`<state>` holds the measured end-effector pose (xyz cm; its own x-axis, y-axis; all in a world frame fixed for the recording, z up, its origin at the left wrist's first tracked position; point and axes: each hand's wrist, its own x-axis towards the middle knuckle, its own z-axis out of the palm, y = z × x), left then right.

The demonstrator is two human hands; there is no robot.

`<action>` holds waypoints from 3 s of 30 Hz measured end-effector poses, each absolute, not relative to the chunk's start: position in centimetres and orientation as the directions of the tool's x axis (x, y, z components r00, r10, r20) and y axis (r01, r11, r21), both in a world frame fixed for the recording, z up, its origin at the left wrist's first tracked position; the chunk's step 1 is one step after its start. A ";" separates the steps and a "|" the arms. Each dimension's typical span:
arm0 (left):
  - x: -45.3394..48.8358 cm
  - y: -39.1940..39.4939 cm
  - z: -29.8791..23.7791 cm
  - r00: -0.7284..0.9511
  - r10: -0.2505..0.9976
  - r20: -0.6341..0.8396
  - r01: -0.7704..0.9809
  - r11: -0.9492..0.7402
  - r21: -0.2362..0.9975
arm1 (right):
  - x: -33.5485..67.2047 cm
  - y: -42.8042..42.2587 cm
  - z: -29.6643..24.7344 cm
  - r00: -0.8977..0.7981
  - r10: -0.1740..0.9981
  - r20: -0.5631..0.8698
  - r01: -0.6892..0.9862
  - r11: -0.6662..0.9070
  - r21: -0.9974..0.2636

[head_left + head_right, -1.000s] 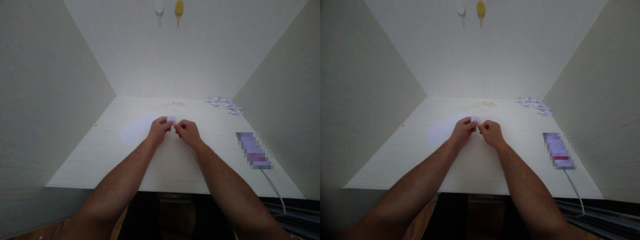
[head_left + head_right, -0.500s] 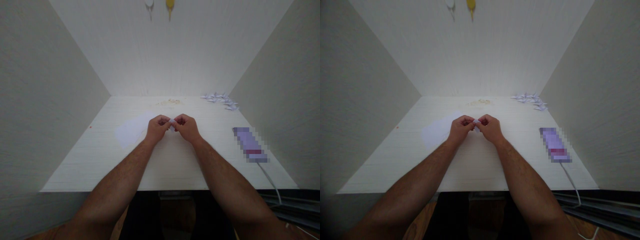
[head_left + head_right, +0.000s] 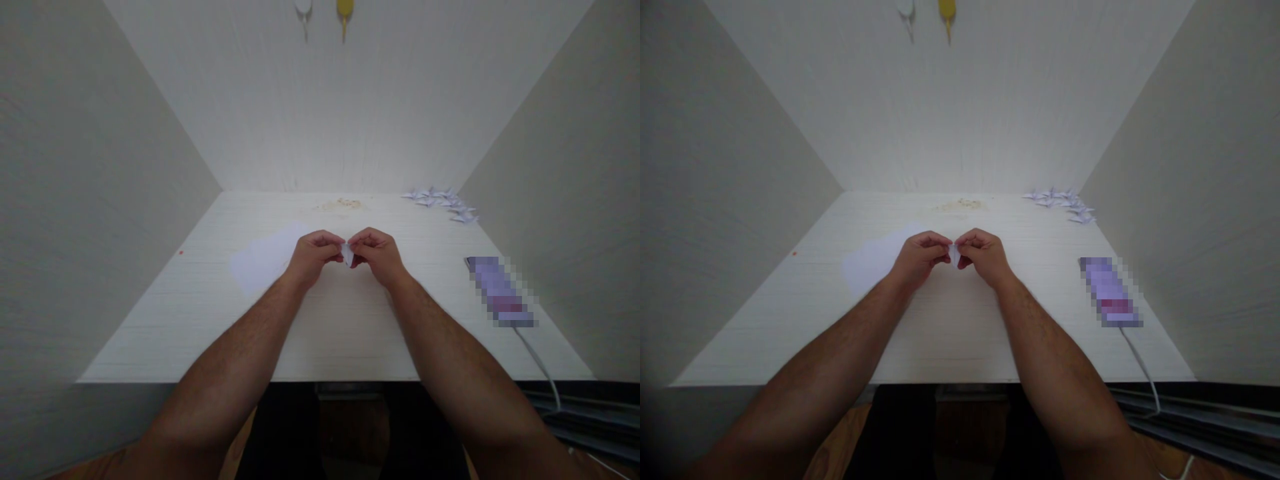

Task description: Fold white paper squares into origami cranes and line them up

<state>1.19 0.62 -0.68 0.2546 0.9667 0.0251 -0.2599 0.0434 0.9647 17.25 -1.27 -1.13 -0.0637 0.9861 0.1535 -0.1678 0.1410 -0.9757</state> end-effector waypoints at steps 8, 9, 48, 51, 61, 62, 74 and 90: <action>1.2 0.7 -0.3 0.247 0.968 -0.032 -0.268 0.100 0.958 | 17.3 -1.1 -1.5 -0.061 0.996 0.072 -0.212 0.058 -0.976; 1.2 0.7 -0.3 0.248 0.968 -0.035 -0.263 0.102 0.959 | 17.3 -1.0 -1.5 -0.053 0.996 0.070 -0.208 0.058 -0.976; 0.9 0.6 -0.4 0.203 0.972 0.116 0.156 -0.149 0.976 | 17.0 -1.5 -1.2 0.044 0.983 0.176 0.120 0.169 -0.978; 0.9 0.5 -0.3 0.216 0.970 0.108 0.149 -0.142 0.979 | 17.1 -1.6 -1.0 0.042 0.983 0.177 0.128 0.171 -0.977; 1.1 0.5 -0.6 0.209 0.969 0.135 0.120 -0.162 0.979 | 17.1 -1.8 -0.8 0.022 0.987 0.159 0.158 0.154 -0.975; 1.2 0.4 -0.6 0.203 0.970 0.134 0.136 -0.164 0.977 | 17.0 -1.9 -0.8 0.029 0.987 0.157 0.185 0.149 -0.971; 1.7 -0.1 -0.8 0.237 0.933 0.272 0.482 -0.356 0.800 | 16.8 -2.6 0.0 0.080 0.989 0.127 0.440 0.079 -0.894; 1.6 0.5 -1.2 0.191 0.966 0.176 0.171 -0.209 0.963 | 17.5 -1.6 -1.3 0.106 0.993 0.052 0.203 0.030 -0.979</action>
<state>1.58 0.46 -1.19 0.1912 0.9657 0.1758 0.1712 -0.2091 0.9628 17.52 -1.62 -1.27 0.1059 0.9930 0.0521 0.2028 0.0297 -0.9788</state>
